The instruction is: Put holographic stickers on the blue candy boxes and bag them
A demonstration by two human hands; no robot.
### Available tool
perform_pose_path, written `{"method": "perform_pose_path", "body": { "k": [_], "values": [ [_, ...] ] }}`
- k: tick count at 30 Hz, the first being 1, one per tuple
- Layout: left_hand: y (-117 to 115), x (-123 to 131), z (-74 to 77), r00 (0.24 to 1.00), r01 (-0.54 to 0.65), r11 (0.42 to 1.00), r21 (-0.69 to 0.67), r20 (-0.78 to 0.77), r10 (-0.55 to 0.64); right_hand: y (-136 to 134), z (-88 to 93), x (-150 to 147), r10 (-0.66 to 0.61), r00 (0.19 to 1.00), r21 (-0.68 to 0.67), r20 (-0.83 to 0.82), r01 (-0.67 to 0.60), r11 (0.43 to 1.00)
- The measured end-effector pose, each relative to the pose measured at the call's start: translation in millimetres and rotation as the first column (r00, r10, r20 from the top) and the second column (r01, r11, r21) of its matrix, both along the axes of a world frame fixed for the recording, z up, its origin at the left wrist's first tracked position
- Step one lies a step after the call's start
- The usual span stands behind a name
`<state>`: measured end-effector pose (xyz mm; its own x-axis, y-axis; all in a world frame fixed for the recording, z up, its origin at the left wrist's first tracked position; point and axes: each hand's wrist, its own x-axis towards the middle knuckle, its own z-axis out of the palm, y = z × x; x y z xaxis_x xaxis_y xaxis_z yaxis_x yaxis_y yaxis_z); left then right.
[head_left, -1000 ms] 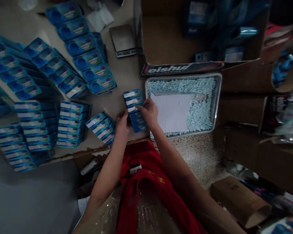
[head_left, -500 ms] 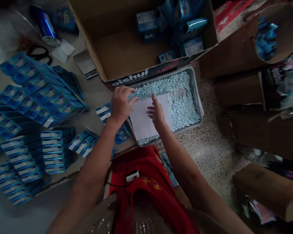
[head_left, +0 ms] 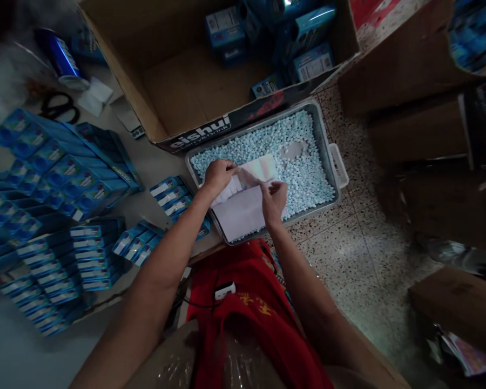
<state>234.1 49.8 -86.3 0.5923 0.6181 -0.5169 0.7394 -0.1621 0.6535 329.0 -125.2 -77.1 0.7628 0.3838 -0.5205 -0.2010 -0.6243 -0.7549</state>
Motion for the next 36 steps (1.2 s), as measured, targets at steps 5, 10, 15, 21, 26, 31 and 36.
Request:
{"method": "perform_pose_path", "body": {
  "k": [5,10,15,21,26,31,36],
  "values": [
    [-4,10,-1.4,0.998,0.003,0.999,-0.034,0.067,-0.001,9,3.8,12,0.462,0.671,-0.088,0.579,-0.512,0.854],
    [-6,11,-8.1,0.987,-0.059,0.996,-0.064,0.146,0.067,48,-14.3,26,0.744,0.310,-0.358,0.593,-0.726,0.587],
    [-9,2,-22.4,0.942,-0.279,0.942,-0.185,0.137,0.306,48,-29.8,27,0.806,0.171,-0.443,0.567,-0.761,0.474],
    [-10,2,-24.9,0.926,-0.344,0.899,-0.273,0.059,0.372,13,-32.4,23,0.835,0.096,-0.463,0.541,-0.795,0.391],
    [-12,7,-12.7,0.957,-0.271,0.924,-0.269,0.031,0.289,-8,-23.5,23,0.827,0.152,-0.448,0.541,-0.781,0.436],
    [-19,9,-3.3,0.973,-0.220,0.967,-0.130,0.042,0.227,-13,-11.5,18,0.800,0.201,-0.462,0.566,-0.727,0.509],
    [-25,8,-0.3,0.973,-0.208,0.976,-0.069,0.083,0.214,-12,3.0,13,0.774,0.207,-0.461,0.598,-0.701,0.544]
  ]
}}
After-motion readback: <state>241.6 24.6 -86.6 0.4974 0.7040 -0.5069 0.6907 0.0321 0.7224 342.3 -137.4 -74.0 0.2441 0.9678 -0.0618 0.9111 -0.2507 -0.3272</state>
